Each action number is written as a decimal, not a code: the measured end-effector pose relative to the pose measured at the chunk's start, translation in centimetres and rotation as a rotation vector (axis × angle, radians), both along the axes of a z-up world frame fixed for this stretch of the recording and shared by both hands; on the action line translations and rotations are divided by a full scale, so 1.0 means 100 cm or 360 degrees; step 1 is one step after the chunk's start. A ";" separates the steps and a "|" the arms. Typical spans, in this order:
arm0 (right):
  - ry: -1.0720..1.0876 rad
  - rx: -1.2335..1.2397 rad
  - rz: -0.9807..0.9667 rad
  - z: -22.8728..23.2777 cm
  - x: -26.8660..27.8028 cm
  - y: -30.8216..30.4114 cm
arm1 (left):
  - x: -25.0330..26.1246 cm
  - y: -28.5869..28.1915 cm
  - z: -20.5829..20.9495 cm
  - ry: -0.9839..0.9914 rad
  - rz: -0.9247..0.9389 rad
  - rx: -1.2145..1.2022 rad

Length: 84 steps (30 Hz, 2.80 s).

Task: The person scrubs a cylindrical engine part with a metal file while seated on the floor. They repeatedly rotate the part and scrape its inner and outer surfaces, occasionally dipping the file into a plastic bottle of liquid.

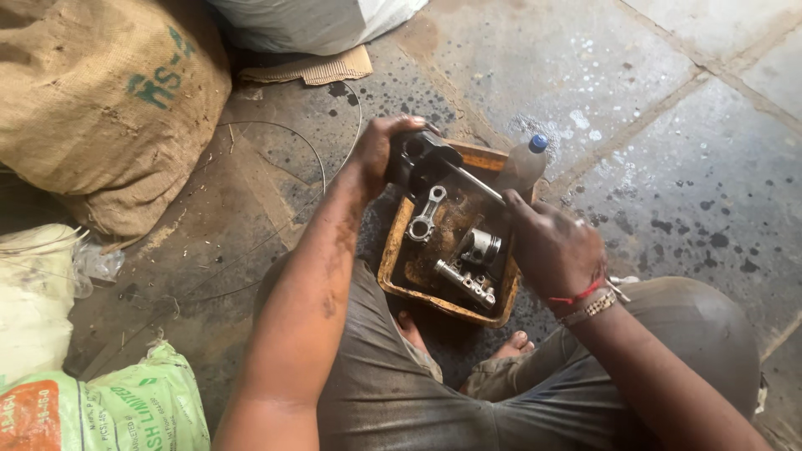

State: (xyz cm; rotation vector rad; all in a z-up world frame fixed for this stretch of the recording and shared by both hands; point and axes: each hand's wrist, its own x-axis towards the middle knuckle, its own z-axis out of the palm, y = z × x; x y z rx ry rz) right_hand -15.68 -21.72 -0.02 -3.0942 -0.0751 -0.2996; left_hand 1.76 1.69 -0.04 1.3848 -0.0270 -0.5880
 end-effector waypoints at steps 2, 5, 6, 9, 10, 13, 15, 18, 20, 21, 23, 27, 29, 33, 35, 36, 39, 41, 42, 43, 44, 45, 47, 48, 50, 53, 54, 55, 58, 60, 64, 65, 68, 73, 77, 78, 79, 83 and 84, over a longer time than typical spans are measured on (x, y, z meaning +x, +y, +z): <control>-0.0029 0.0013 0.0041 -0.001 -0.002 0.001 | 0.000 0.000 0.001 -0.0105 -0.0084 0.0031; -0.0358 0.0003 0.0536 -0.008 -0.005 -0.005 | -0.005 0.004 -0.001 -0.0040 -0.0386 0.0261; -0.0528 0.0001 0.0774 -0.009 -0.004 -0.007 | -0.006 0.005 -0.002 0.0012 -0.0513 0.0371; -0.0112 0.0097 0.0609 -0.016 -0.002 -0.008 | -0.006 0.007 -0.008 0.0204 -0.0511 0.0231; -0.0097 0.0142 0.0632 -0.020 -0.001 -0.006 | -0.003 0.010 -0.013 0.0246 -0.0518 0.0267; -0.0163 0.0234 0.0568 -0.028 -0.003 -0.004 | 0.006 0.004 -0.030 0.0256 -0.0409 0.0196; -0.0369 0.0257 0.0353 -0.025 0.000 -0.004 | 0.012 -0.011 -0.033 0.0105 -0.0162 -0.0070; 0.0069 0.0101 -0.0128 -0.021 0.005 -0.006 | 0.011 -0.022 -0.031 -0.0144 0.0043 0.0100; -0.0060 0.0089 0.0191 -0.020 0.006 -0.011 | 0.007 -0.015 -0.026 0.0042 -0.0261 -0.0001; -0.0115 0.0084 0.0351 -0.021 0.005 -0.014 | 0.003 -0.008 -0.023 0.0145 -0.0410 -0.0053; -0.0275 0.0201 0.0611 -0.022 0.004 -0.016 | -0.001 0.002 -0.016 0.0141 -0.0493 0.0052; -0.0456 0.0177 0.0728 -0.017 -0.001 -0.008 | -0.001 0.008 0.000 -0.0070 -0.0596 0.0015; -0.0114 0.0042 0.0283 -0.011 -0.001 -0.003 | 0.002 0.003 0.002 -0.0331 -0.0363 0.0145; -0.0060 -0.0138 0.0213 -0.003 0.000 -0.009 | 0.005 0.000 -0.007 -0.0436 -0.0218 0.0215; -0.0184 -0.0292 0.0368 -0.003 0.001 -0.015 | 0.006 0.002 -0.016 -0.0317 -0.0279 0.0180; -0.0240 -0.0368 0.0447 -0.005 0.000 -0.018 | 0.006 0.002 -0.022 -0.0251 -0.0308 0.0162; -0.0050 -0.0381 0.0387 -0.008 0.001 -0.016 | 0.002 -0.005 -0.031 -0.0132 -0.0320 0.0425; 0.0001 -0.0461 0.0386 -0.006 0.003 -0.014 | -0.001 -0.004 -0.026 -0.0051 -0.0322 0.0464; 0.0031 -0.0501 0.0381 -0.006 0.004 -0.012 | -0.003 -0.002 -0.023 -0.0009 -0.0329 0.0483; -0.0133 -0.0297 0.0458 -0.006 0.004 -0.013 | -0.005 0.000 -0.018 -0.0035 -0.0338 0.0275; -0.0299 -0.0094 0.0532 -0.007 0.005 -0.010 | -0.007 0.003 -0.012 -0.0057 -0.0348 0.0065; -0.0471 0.0105 0.0602 -0.009 0.007 -0.007 | -0.007 0.008 -0.005 -0.0079 -0.0359 -0.0147; -0.0437 0.0215 0.0760 -0.008 0.006 -0.017 | -0.004 0.018 0.007 -0.0281 -0.0578 -0.0196; -0.0417 0.0267 0.0847 -0.010 0.006 -0.020 | -0.004 0.019 0.010 -0.0385 -0.0678 -0.0225; -0.0295 0.0357 0.0952 -0.014 0.008 -0.030 | -0.006 0.017 0.006 -0.0403 -0.0794 -0.0090; -0.0037 0.0741 0.1050 -0.026 0.022 -0.038 | -0.008 0.014 -0.003 -0.0371 -0.0713 0.0052; 0.0064 0.0915 0.1061 -0.030 0.025 -0.040 | -0.008 0.013 -0.005 -0.0346 -0.0652 0.0092; 0.0169 0.1075 0.0861 -0.034 0.023 -0.040 | -0.010 0.010 -0.007 -0.0279 -0.0454 -0.0166; 0.0408 0.1590 0.0467 -0.034 0.020 -0.041 | -0.007 0.004 0.001 -0.0094 0.0104 -0.0822; 0.0516 0.2003 0.0509 -0.029 0.020 -0.037 | -0.007 0.004 0.012 0.0026 0.0429 -0.1122; 0.0557 0.2431 0.0392 -0.028 0.009 -0.023 | -0.014 -0.005 0.021 0.0246 0.0835 -0.1261; 0.0582 0.2475 0.0318 -0.029 0.007 -0.019 | -0.017 -0.007 0.021 0.0332 0.0869 -0.1318; 0.0665 0.2627 0.0214 -0.026 0.007 -0.010 | -0.026 -0.014 0.022 0.0423 0.0748 -0.1621; 0.0228 0.2104 0.0449 -0.014 0.004 0.004 | -0.035 -0.018 0.029 0.0345 0.0708 -0.1826; -0.0576 0.1089 0.0681 -0.019 0.002 0.023 | -0.037 -0.019 0.029 0.0180 0.0662 -0.1932; -0.0686 0.0897 0.0649 -0.022 0.000 0.027 | -0.038 -0.020 0.028 0.0164 0.0650 -0.1946; -0.0715 0.0782 0.0614 -0.025 -0.002 0.031 | -0.038 -0.022 0.027 0.0142 0.0683 -0.1937; -0.0798 0.0450 0.0508 -0.033 -0.005 0.041 | -0.037 -0.026 0.024 -0.0008 0.0686 -0.1924; -0.0810 0.0400 0.0491 -0.033 -0.005 0.042 | -0.036 -0.024 0.023 -0.0061 0.0657 -0.1926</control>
